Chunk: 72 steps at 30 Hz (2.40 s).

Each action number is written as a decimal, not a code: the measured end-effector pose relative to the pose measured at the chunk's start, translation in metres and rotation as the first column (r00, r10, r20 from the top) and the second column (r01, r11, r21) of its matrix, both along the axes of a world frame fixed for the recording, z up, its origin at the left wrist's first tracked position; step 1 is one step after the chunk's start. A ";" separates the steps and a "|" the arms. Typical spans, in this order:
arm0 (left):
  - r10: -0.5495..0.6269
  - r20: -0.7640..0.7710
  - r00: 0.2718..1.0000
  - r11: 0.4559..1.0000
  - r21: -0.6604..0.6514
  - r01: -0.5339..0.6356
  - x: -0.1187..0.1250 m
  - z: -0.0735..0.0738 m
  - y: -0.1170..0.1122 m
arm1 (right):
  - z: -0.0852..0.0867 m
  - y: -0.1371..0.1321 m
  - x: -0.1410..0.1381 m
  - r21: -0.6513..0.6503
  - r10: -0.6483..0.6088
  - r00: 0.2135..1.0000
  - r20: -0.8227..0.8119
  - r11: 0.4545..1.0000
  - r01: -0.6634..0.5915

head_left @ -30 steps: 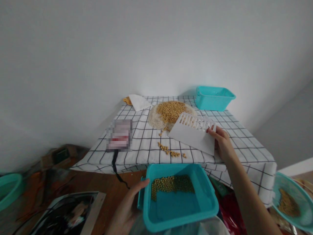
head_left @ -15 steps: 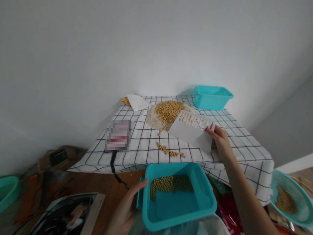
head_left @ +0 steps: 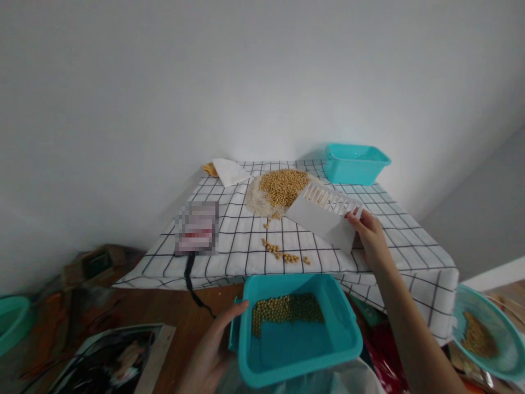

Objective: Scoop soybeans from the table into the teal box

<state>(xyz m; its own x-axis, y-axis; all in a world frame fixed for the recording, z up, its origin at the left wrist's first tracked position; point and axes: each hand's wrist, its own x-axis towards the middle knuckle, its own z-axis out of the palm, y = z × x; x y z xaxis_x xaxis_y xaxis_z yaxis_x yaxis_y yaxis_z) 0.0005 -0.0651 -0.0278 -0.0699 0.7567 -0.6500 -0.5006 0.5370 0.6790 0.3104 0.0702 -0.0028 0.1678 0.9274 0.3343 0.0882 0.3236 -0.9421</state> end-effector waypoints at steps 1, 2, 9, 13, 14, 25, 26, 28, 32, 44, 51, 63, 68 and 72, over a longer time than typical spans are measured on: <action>0.009 0.018 1.000 1.000 -0.009 -0.009 0.000 0.000 0.000 | -0.001 0.001 0.001 0.007 -0.016 1.000 -0.005 1.000 0.016; 0.016 0.055 0.998 1.000 -0.021 -0.015 0.000 0.000 0.000 | -0.001 0.001 0.001 0.014 -0.020 1.000 -0.008 1.000 0.020; -0.006 0.195 0.981 0.998 -0.062 0.019 0.000 -0.004 -0.002 | 0.000 0.005 0.000 0.099 0.014 0.989 0.145 0.995 -0.028; 0.013 0.219 0.976 0.999 -0.040 -0.004 0.000 -0.009 -0.001 | 0.002 0.007 -0.001 0.129 0.002 0.973 0.230 0.991 -0.033; 0.013 0.224 0.975 0.999 -0.034 -0.006 0.000 -0.009 -0.001 | 0.002 0.007 -0.002 0.130 0.014 0.972 0.235 0.990 -0.046; 0.038 0.050 0.998 0.997 0.069 -0.042 -0.012 -0.004 -0.003 | 0.011 0.020 -0.006 0.086 0.063 0.957 0.285 0.992 -0.091; 0.047 0.034 0.998 0.996 0.078 -0.049 -0.013 -0.002 -0.004 | 0.012 0.021 -0.007 0.093 0.069 0.956 0.287 0.991 -0.100; 0.050 0.025 0.998 0.994 0.091 -0.052 -0.013 0.002 -0.006 | 0.012 0.023 -0.009 0.110 0.093 0.958 0.269 0.986 -0.127; 0.048 0.002 0.999 0.994 0.095 -0.048 -0.012 0.011 -0.008 | 0.012 0.022 -0.012 0.129 0.152 0.960 0.233 0.974 -0.186; 0.011 0.074 0.997 0.999 0.035 -0.014 -0.014 -0.008 -0.001 | 0.011 0.017 -0.013 0.116 0.181 0.949 0.257 0.969 -0.216; -0.008 -0.004 1.000 0.996 0.085 0.009 -0.016 -0.008 -0.004 | 0.016 0.012 -0.015 0.126 0.192 0.956 0.222 0.967 -0.224; 0.017 0.063 0.998 0.999 0.050 -0.020 -0.014 -0.011 -0.003 | 0.015 0.012 -0.014 0.124 0.189 0.956 0.226 0.967 -0.221; 0.036 0.087 0.996 0.999 0.031 -0.039 -0.008 0.004 -0.001 | 0.015 0.010 -0.014 0.104 0.186 0.954 0.236 0.971 -0.215; 0.038 0.050 0.998 0.998 0.040 -0.040 -0.009 0.004 -0.004 | 0.016 0.007 -0.015 0.101 0.147 0.961 0.236 0.979 -0.174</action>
<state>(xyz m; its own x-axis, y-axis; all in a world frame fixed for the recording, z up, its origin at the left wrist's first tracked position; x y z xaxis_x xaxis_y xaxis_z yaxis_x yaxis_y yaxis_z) -0.0081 -0.0694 -0.0240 -0.0684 0.7801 -0.6219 -0.5537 0.4889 0.6741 0.2958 0.0772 0.0131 -0.0730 0.8868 0.4563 0.2326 0.4600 -0.8569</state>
